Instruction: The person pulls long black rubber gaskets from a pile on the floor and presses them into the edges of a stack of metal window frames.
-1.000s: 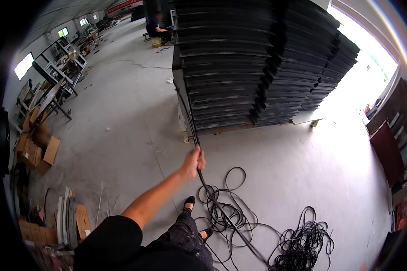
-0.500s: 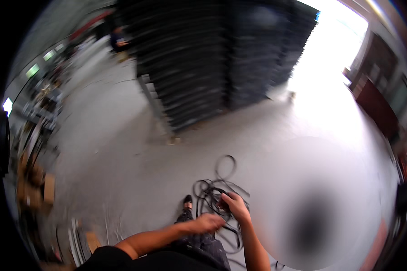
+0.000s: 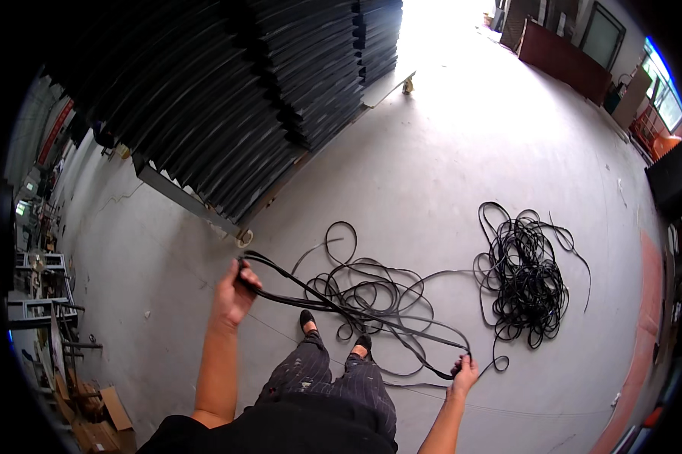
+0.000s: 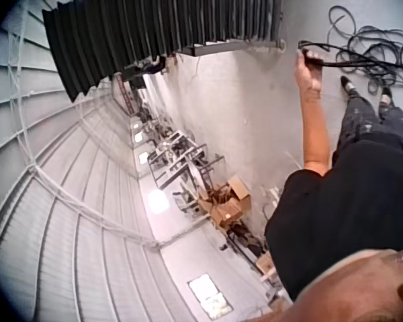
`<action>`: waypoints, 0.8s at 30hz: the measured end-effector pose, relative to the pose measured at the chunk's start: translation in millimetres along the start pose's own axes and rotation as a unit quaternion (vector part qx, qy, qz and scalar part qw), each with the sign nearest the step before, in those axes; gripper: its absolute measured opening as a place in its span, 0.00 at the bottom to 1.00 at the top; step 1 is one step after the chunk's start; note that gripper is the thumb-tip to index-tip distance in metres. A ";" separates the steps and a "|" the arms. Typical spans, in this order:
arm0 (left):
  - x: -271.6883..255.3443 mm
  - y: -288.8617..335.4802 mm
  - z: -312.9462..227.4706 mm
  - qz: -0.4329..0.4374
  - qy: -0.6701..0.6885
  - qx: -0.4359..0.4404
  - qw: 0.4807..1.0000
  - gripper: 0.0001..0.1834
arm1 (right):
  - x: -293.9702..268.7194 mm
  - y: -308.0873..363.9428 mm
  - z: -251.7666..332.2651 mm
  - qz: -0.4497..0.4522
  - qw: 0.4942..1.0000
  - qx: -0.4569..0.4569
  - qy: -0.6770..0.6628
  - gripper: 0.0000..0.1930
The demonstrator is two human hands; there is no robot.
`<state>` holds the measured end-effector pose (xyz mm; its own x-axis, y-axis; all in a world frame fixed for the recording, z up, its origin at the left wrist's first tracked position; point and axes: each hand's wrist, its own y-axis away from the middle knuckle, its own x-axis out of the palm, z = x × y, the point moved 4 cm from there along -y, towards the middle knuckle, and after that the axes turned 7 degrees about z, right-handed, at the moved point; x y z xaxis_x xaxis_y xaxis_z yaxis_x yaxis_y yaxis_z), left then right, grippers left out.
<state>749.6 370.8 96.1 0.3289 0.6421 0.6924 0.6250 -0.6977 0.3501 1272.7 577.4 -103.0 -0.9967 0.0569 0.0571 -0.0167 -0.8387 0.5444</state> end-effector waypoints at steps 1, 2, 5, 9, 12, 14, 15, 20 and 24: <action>5.3 -5.1 -15.4 0.008 0.013 0.016 1.000 0.14 | -7.8 -3.4 0.3 -0.030 0.999 -0.038 0.020 0.10; 12.9 -8.8 -30.6 0.017 0.025 0.031 0.999 0.14 | -11.5 -2.8 4.0 -0.061 0.995 -0.075 0.040 0.10; 24.8 -13.2 -63.4 0.065 0.079 0.036 0.994 0.14 | -9.8 -6.5 27.1 -0.104 0.966 -0.170 0.166 0.10; 8.7 -11.1 -117.3 0.111 0.131 0.053 0.984 0.11 | -16.1 -20.9 53.7 -0.200 0.888 -0.253 0.328 0.13; -14.7 -3.4 -164.7 0.112 0.142 0.069 0.981 0.12 | -7.7 -23.5 78.6 -0.217 0.882 -0.279 0.311 0.14; -25.5 3.9 -193.8 0.128 0.144 0.070 0.979 0.13 | -6.8 -29.0 87.2 -0.226 0.891 -0.275 0.282 0.13; -36.0 7.3 -208.8 0.109 0.136 0.087 0.981 0.13 | -5.5 -31.5 90.5 -0.231 0.896 -0.285 0.250 0.13; -139.3 13.9 -295.1 0.089 0.134 0.191 0.968 0.10 | -41.4 -87.6 54.4 -0.243 0.937 -0.252 -0.011 0.09; -192.6 28.6 -316.7 -0.016 0.111 0.228 0.967 0.10 | 7.2 -90.8 33.2 -0.161 0.963 -0.179 -0.117 0.05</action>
<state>479.9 126.6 172.5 0.1760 0.5414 0.8221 0.8958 -0.4344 0.0943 1269.6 671.9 -124.2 -0.8909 0.4310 0.1433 -0.3903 -0.8878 0.2438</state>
